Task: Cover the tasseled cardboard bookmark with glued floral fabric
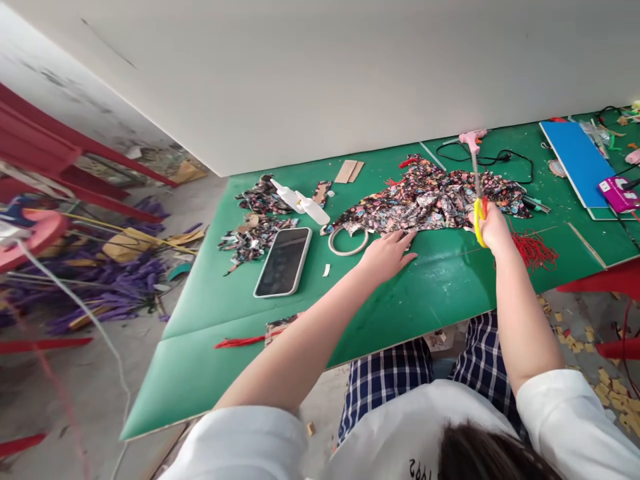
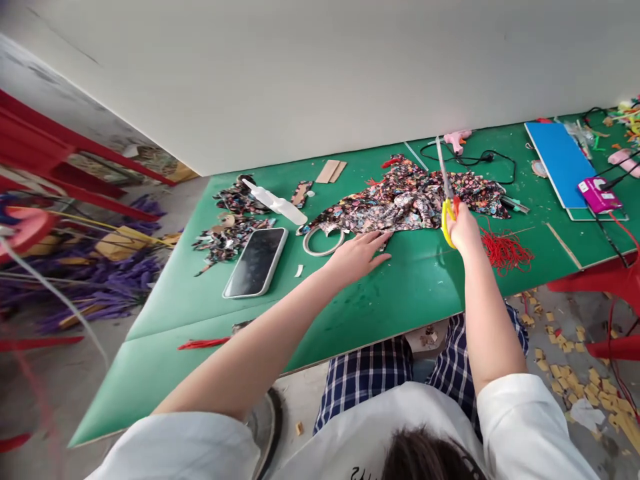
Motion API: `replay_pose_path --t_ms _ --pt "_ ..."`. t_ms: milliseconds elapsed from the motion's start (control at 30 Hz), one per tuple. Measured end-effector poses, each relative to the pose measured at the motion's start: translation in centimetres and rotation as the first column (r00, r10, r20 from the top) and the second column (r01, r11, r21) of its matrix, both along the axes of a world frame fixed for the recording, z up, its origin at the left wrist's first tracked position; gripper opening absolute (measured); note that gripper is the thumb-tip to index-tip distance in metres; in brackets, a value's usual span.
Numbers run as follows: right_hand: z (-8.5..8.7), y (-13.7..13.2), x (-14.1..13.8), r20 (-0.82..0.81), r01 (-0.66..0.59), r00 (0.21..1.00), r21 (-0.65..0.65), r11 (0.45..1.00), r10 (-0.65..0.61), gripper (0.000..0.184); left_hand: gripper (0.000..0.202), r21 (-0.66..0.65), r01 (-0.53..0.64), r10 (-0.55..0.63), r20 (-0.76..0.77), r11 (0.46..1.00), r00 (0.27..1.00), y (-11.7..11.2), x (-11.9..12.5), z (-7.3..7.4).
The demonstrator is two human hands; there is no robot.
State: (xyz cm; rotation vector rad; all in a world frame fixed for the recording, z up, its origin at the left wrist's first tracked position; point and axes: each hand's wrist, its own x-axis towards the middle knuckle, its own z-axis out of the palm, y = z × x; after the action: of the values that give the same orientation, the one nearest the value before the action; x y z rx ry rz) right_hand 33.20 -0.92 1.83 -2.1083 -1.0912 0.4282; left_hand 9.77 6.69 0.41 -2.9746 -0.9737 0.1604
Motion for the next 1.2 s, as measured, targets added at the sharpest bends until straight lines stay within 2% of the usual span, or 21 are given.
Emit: replay_pose_path --t_ms 167,300,400,500,633,833,900,1000,1067,1133,1200 --pt "-2.0 -0.9 0.3 0.112 0.015 0.994 -0.186 0.983 0.006 0.017 0.043 0.029 -0.109 0.11 -0.039 0.994 0.993 1.8 -0.2 -0.3" --pt "-2.0 -0.5 0.0 0.138 -0.009 0.99 -0.226 0.974 0.041 0.018 0.035 0.059 -0.18 0.183 -0.054 0.982 0.982 2.6 -0.6 -0.3" --pt "-1.8 -0.9 0.2 0.088 -0.054 0.993 -0.208 0.977 0.074 0.02 0.031 0.104 -0.204 0.211 -0.054 0.973 0.976 2.9 -0.3 -0.4" --pt "-1.3 -2.1 0.5 -0.013 -0.107 0.994 -0.13 0.986 0.106 0.02 0.029 0.13 -0.2 0.211 -0.073 0.971 0.975 3.8 0.1 -0.1" --pt "-0.5 -3.3 1.2 -0.208 -0.165 0.964 0.028 0.986 0.167 0.021 0.019 0.147 -0.236 0.253 -0.11 0.961 0.961 6.1 0.0 1.1" --pt "1.1 -4.3 1.8 -0.463 -0.173 0.845 0.234 0.957 0.266 0.036 0.032 0.169 -0.355 0.373 -0.093 0.92 0.923 9.5 -1.2 2.9" --pt "1.5 -4.6 1.8 -0.542 -0.149 0.776 0.34 0.928 0.323 0.037 0.033 0.176 -0.395 0.411 -0.064 0.902 0.909 10.0 -1.5 3.2" --pt "2.0 -4.8 1.7 -0.643 -0.071 0.631 0.509 0.858 0.434 0.037 0.032 0.191 -0.423 0.432 -0.002 0.886 0.902 9.0 -1.3 3.4" --pt "2.2 -4.7 1.5 -0.664 -0.025 0.583 0.561 0.827 0.468 0.037 0.028 0.181 -0.376 0.374 0.047 0.909 0.926 6.9 -0.4 3.2" --pt "2.3 -4.4 1.4 -0.671 0.029 0.58 0.583 0.812 0.462 0.038 0.03 0.124 -0.225 0.217 0.077 0.966 0.973 3.8 0.8 2.6" --pt "2.4 -4.1 1.2 -0.675 0.089 0.594 0.596 0.798 0.438 0.04 0.031 0.045 -0.042 0.038 0.087 0.998 0.995 0.5 2.1 1.8"
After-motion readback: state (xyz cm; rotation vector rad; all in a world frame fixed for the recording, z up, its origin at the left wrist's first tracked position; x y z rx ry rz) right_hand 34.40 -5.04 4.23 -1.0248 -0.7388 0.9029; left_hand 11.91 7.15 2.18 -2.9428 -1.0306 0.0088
